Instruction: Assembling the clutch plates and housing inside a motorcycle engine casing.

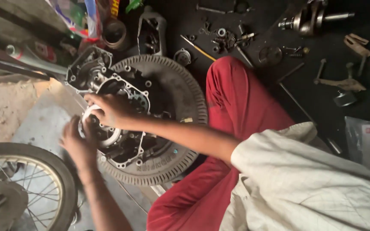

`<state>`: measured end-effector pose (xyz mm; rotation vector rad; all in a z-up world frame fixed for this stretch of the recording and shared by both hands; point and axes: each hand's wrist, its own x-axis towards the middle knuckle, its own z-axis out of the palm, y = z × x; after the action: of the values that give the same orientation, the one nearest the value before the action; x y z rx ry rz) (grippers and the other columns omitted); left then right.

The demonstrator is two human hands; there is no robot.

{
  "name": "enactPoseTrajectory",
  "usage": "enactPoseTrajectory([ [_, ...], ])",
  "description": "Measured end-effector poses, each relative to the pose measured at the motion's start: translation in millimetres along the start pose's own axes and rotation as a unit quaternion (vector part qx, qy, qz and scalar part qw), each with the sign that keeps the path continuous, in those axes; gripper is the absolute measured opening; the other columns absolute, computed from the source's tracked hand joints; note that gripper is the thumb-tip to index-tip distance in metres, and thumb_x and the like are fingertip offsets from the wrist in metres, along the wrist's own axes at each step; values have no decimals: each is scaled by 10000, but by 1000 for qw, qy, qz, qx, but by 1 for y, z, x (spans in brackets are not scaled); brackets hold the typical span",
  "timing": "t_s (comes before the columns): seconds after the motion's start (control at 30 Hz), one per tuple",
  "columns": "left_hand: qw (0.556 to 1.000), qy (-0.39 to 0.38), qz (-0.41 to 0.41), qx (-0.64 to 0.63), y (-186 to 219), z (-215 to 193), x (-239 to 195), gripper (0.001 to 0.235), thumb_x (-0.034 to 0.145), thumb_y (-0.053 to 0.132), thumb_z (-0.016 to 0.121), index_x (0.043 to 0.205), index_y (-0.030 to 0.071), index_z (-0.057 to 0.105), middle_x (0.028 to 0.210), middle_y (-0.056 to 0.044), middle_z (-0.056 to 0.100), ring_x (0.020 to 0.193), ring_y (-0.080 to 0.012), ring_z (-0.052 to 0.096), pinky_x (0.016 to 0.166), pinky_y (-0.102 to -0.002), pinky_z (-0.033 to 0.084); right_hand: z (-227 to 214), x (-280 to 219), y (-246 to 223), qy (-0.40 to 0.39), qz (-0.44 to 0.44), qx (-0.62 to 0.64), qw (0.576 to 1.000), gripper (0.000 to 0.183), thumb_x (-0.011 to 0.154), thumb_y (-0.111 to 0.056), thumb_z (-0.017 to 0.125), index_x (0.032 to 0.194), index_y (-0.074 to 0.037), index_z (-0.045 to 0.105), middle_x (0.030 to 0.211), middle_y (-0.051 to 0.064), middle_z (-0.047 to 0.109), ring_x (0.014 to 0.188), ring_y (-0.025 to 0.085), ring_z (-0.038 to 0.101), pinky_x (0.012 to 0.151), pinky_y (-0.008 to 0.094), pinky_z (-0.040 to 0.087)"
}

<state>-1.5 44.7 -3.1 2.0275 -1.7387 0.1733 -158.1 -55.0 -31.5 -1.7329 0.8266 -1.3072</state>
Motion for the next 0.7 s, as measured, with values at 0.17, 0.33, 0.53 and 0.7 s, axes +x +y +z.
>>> enactPoseTrajectory([
  [0.17, 956, 86, -98, -264, 42, 5, -42, 541, 1076, 286, 613, 1434, -107, 511, 1312, -253, 636, 1166, -266, 612, 1034, -367, 467, 0, 62, 37, -254, -97, 146, 951, 554, 847, -101, 787, 1351, -63, 559, 1150, 89, 764, 1027, 199, 753, 889, 341, 603],
  [0.33, 920, 100, -158, -344, 50, 7, -43, 506, 1101, 296, 550, 1436, -83, 534, 1255, -234, 656, 1099, -227, 594, 986, -358, 486, 19, 94, 25, -530, -135, 150, 824, 591, 852, -133, 816, 1377, -64, 555, 1252, 88, 757, 1179, 183, 699, 1020, 331, 538],
  [0.53, 971, 69, -81, -212, 27, 9, -41, 434, 1136, 278, 465, 1361, -79, 568, 1274, -275, 645, 1160, -374, 619, 1042, -447, 460, 36, 77, 49, -510, -99, 238, 820, 510, 835, -61, 818, 1296, -24, 605, 1250, 112, 734, 1147, 182, 717, 999, 323, 564],
  [0.7, 993, 24, -44, -107, 16, 8, -39, 443, 1170, 293, 412, 1375, -67, 569, 1455, -288, 542, 1399, -453, 447, 1162, -588, 268, 30, 70, 46, -457, -103, 272, 840, 332, 840, -31, 813, 1141, -20, 673, 1070, 76, 780, 1047, 172, 764, 940, 320, 608],
])
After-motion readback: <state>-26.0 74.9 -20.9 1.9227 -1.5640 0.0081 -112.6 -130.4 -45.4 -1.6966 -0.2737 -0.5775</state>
